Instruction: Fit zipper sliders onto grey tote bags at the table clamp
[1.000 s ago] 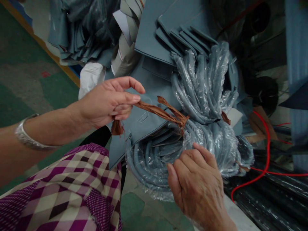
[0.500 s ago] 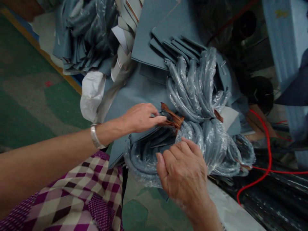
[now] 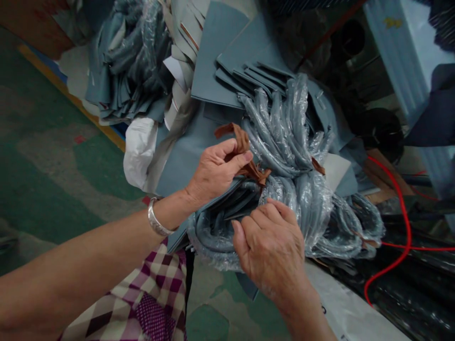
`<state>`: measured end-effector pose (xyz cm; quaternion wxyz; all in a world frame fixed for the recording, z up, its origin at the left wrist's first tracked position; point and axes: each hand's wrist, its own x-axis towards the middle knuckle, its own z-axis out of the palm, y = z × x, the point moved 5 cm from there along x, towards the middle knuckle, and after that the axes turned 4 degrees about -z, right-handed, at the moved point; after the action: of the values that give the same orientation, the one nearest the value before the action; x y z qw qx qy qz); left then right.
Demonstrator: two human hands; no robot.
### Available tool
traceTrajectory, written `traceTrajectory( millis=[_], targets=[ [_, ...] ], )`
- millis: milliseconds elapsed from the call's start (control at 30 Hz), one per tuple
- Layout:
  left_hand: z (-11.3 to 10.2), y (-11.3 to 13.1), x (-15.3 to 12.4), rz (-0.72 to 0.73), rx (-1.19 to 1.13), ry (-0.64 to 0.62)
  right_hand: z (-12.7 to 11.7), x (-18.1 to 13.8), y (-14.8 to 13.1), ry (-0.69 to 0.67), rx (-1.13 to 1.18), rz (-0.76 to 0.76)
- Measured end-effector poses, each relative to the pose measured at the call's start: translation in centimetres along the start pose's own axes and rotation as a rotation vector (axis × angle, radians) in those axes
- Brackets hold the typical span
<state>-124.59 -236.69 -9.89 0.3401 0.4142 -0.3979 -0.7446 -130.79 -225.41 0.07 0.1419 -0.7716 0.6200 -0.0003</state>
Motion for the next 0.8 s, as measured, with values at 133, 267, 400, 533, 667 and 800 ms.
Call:
traceTrajectory(
  millis=[133, 267, 400, 533, 667, 800],
  targets=[
    [0.3, -3.0, -0.9, -0.376, -0.258, -0.066, 0.2, -0.1, -0.4, -0.003, -0.015, 0.006],
    [1.8, -4.0, -1.2, -0.550, -0.227, -0.108, 0.1, -0.2, -0.6, 0.011, -0.034, 0.009],
    [0.3, 0.3, -1.2, 0.122, 0.551, 0.185, 0.2, -0.1, -0.5, -0.010, -0.038, 0.018],
    [3.6, 1.2, -2.2, 0.591, 1.068, -0.196, 0.3, 0.0, -0.5, 0.004, -0.041, 0.030],
    [5.9, -1.0, -1.1, 0.440, 1.270, -0.421, 0.6, 0.0, -0.5, -0.031, -0.055, 0.050],
    [6.0, -2.0, -0.1, 0.326, 1.309, -0.429, 0.7, -0.1, -0.5, -0.043, -0.064, 0.061]
  ],
)
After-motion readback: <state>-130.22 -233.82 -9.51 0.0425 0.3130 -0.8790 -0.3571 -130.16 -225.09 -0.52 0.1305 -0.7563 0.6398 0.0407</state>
